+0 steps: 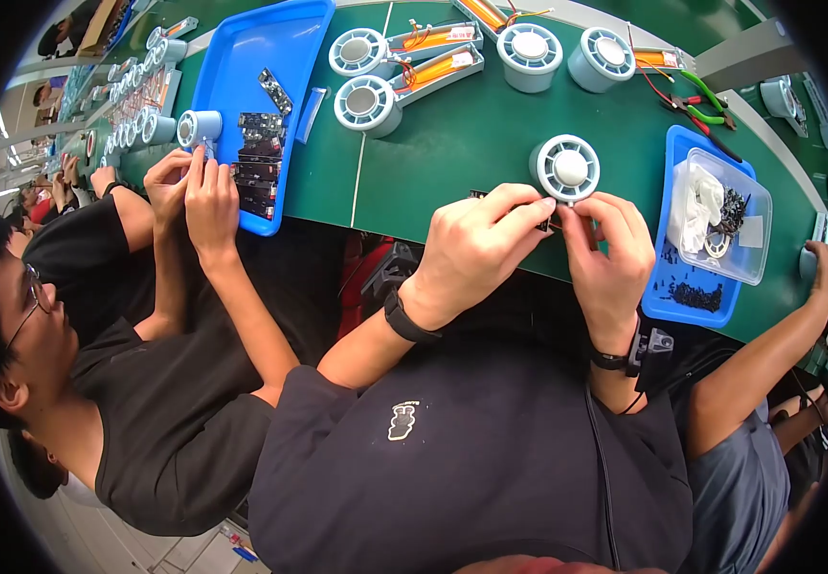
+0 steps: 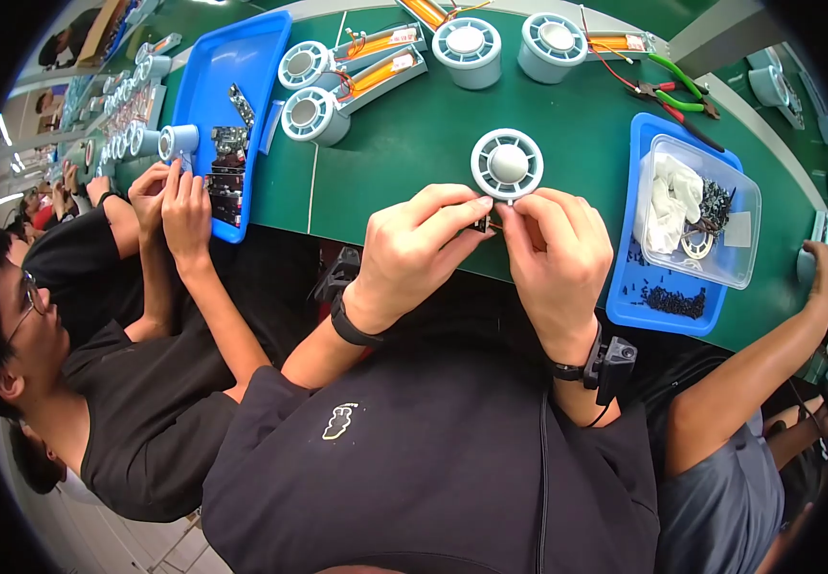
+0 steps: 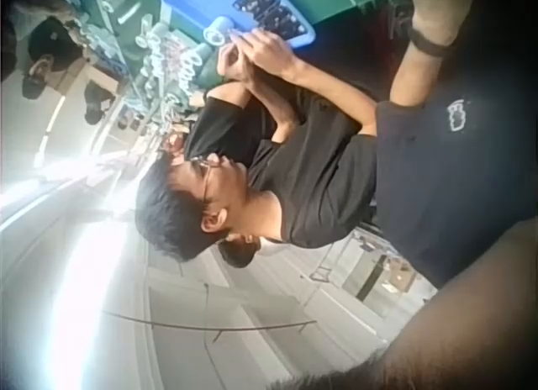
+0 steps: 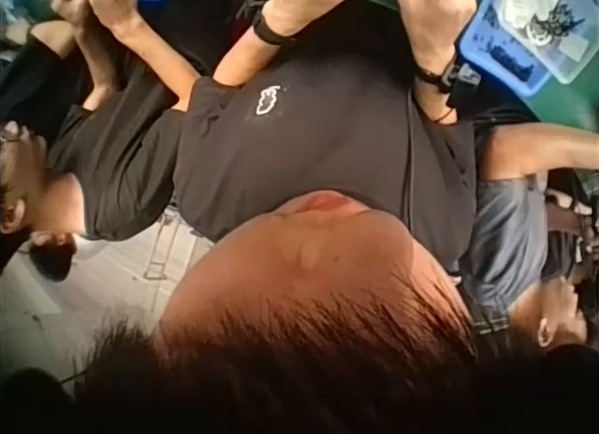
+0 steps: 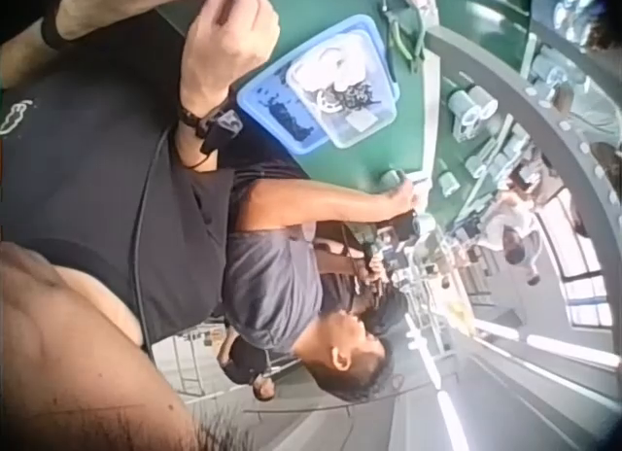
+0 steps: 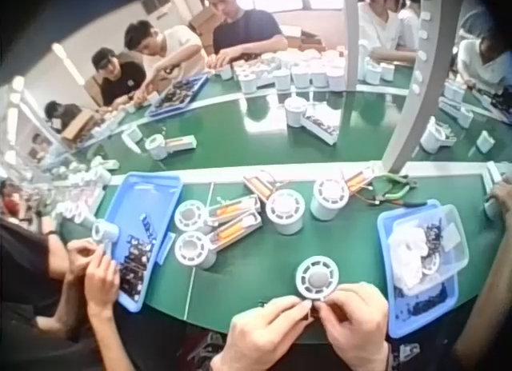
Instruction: The person picks up a circuit board and a fan housing, connects the battery wires to the board, and presses the board into the housing. They then set the assembly down and pick up another circuit board to repeat the process.
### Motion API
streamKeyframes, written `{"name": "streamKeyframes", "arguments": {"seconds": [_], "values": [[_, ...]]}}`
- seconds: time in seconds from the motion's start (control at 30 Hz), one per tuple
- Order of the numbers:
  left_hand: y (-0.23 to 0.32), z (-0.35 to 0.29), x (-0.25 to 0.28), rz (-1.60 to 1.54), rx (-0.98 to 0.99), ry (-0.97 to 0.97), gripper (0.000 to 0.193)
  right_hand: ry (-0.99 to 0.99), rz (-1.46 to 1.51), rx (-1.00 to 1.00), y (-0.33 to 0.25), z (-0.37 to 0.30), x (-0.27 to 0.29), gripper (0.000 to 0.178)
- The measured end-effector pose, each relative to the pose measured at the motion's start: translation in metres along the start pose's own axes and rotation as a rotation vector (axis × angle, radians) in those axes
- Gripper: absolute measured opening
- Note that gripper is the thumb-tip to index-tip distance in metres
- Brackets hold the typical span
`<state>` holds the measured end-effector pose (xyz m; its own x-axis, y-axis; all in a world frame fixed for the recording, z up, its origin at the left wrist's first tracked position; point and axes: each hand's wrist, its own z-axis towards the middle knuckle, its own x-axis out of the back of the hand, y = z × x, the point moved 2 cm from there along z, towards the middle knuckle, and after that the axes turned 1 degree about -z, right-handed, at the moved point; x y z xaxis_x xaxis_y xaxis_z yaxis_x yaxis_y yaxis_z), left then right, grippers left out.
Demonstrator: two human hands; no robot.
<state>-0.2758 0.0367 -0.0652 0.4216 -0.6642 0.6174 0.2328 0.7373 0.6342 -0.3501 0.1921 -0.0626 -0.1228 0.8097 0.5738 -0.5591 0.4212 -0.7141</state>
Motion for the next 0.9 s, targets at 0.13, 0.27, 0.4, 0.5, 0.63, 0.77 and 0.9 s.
{"name": "streamKeyframes", "arguments": {"seconds": [0.13, 0.27, 0.4, 0.5, 0.63, 0.77, 0.9], "values": [[0.0, -0.001, -0.002, -0.004, -0.005, -0.016, 0.027, 0.032, -0.069, -0.035, -0.008, 0.001, -0.002, 0.017], [-0.001, -0.002, -0.001, 0.001, -0.011, -0.021, 0.026, 0.021, -0.123, -0.056, -0.011, 0.003, -0.002, 0.016], [0.004, 0.0, 0.001, -0.012, 0.028, -0.056, 0.031, 0.063, -0.067, 0.013, -0.008, -0.001, -0.006, 0.016], [0.007, 0.001, 0.001, -0.042, 0.069, -0.044, 0.03, 0.078, 0.01, 0.015, -0.002, -0.002, -0.002, 0.017], [0.003, 0.001, 0.001, -0.081, 0.069, -0.019, 0.028, 0.039, 0.131, 0.078, 0.001, -0.001, 0.004, 0.018], [0.003, 0.001, 0.003, -0.148, 0.117, -0.057, 0.032, -0.06, 0.302, 0.01, 0.013, -0.005, 0.002, 0.016], [0.003, 0.003, 0.008, -0.347, 0.215, -0.117, 0.033, -0.137, 0.419, 0.125, 0.018, 0.0, 0.006, 0.018]]}}
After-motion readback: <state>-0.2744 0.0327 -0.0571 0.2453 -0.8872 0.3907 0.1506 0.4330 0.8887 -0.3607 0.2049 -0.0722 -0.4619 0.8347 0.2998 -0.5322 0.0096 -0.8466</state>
